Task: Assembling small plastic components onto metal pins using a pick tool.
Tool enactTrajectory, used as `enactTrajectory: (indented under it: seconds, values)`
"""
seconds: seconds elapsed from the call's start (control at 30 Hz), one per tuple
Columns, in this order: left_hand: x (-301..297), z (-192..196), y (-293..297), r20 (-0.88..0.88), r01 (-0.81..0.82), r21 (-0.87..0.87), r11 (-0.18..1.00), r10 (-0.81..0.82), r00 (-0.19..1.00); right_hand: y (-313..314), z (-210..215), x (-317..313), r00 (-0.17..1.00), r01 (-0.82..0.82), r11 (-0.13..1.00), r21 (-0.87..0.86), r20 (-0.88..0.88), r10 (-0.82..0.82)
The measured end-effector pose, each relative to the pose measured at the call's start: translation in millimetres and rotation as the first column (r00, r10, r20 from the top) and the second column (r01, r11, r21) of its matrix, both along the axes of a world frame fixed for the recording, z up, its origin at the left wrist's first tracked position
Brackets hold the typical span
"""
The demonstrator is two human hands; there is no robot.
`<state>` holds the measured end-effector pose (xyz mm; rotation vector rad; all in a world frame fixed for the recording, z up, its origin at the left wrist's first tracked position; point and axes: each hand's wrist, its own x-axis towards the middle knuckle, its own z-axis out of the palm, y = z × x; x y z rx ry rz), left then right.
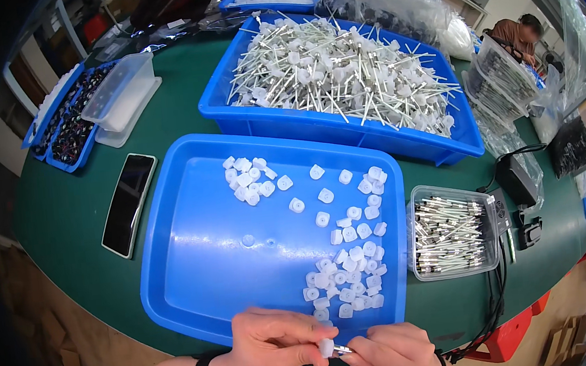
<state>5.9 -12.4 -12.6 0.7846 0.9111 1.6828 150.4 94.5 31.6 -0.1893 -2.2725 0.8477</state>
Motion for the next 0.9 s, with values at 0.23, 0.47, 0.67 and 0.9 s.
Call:
enactTrajectory:
  seconds: [0.23,0.47,0.67,0.9]
  values:
    - [1,-2,3,-0.069,0.033,0.036,0.999,-0.031,0.997,3,3,2,0.998,-0.059,0.998,-0.03,0.03,0.06]
    - [0,0,3,-0.131,0.067,-0.008,0.998,-0.068,0.989,4,-1,2,0.995,-0.086,0.993,-0.085,0.047,0.09]
    - [-1,3,3,0.149,0.128,0.007,0.992,-0.127,0.981,5,-1,0,0.998,-0.067,0.973,-0.22,0.005,0.07]
    - [-1,3,10,-0.099,0.07,0.114,0.991,-0.059,0.993,-3,-25,2,0.983,-0.083,0.902,-0.424,0.113,0.144]
